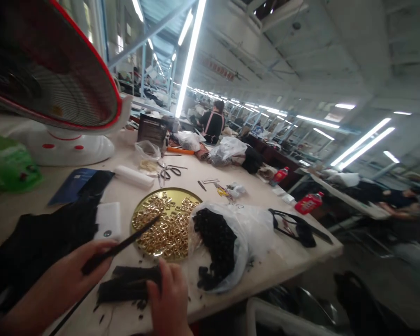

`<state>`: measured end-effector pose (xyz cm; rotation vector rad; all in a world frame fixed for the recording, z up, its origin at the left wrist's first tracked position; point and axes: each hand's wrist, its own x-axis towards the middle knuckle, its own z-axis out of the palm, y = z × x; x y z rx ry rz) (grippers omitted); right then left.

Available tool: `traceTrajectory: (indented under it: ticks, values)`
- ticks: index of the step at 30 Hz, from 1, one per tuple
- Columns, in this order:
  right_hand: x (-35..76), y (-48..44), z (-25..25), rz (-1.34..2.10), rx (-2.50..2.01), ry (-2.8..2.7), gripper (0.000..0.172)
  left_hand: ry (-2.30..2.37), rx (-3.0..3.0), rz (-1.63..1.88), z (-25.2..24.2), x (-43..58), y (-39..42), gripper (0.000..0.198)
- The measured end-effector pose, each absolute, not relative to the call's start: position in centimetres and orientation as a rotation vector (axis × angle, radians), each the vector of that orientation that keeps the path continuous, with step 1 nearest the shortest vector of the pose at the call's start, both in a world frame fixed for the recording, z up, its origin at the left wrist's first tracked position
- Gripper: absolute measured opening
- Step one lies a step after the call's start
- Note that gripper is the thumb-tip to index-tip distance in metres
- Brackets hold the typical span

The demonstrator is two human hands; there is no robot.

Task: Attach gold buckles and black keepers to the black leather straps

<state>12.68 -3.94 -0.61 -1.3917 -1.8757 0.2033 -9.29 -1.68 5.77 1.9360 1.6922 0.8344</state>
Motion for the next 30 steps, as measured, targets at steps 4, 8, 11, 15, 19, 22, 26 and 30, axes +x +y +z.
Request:
traceTrajectory:
  ticks: [4, 8, 11, 15, 19, 22, 26, 30]
  values:
    - [11.9, -3.9, 0.4, 0.090, -1.456, -1.997, 0.027, 1.191, 1.830, 0.735, 5.6, -4.8, -3.4, 0.024]
    - [12.6, -4.0, 1.2, 0.312, -1.428, -1.912, 0.024, 1.060, 1.887, 0.700, 4.7, -2.7, -3.0, 0.040]
    - [13.0, -4.5, 1.6, 0.440, -1.361, -1.861, 0.027, 1.004, 1.988, 0.746, 4.7, -1.6, -2.1, 0.036]
    - [14.2, -4.7, 1.6, 0.447, -1.322, -1.976, 0.022, 1.031, 2.118, 0.807, 5.1, -0.8, -1.5, 0.021]
    - [18.3, -2.9, 0.9, 0.331, -1.663, -2.041, 0.028, 1.174, 2.250, 0.955, 4.5, -1.4, -1.2, 0.025]
    - [21.9, -0.7, -0.3, 0.023, -2.253, -1.915, 0.015, 1.226, 2.314, 0.984, 3.7, -1.7, -1.0, 0.028]
    - [23.9, 1.2, -2.0, -0.032, -2.380, -1.871, 0.013, 1.247, 2.323, 0.876, 3.0, -1.6, -1.0, 0.032]
    - [23.9, 1.3, -2.5, 0.013, -2.354, -1.849, 0.017, 1.401, 2.222, 0.708, 2.8, -2.2, -1.4, 0.033]
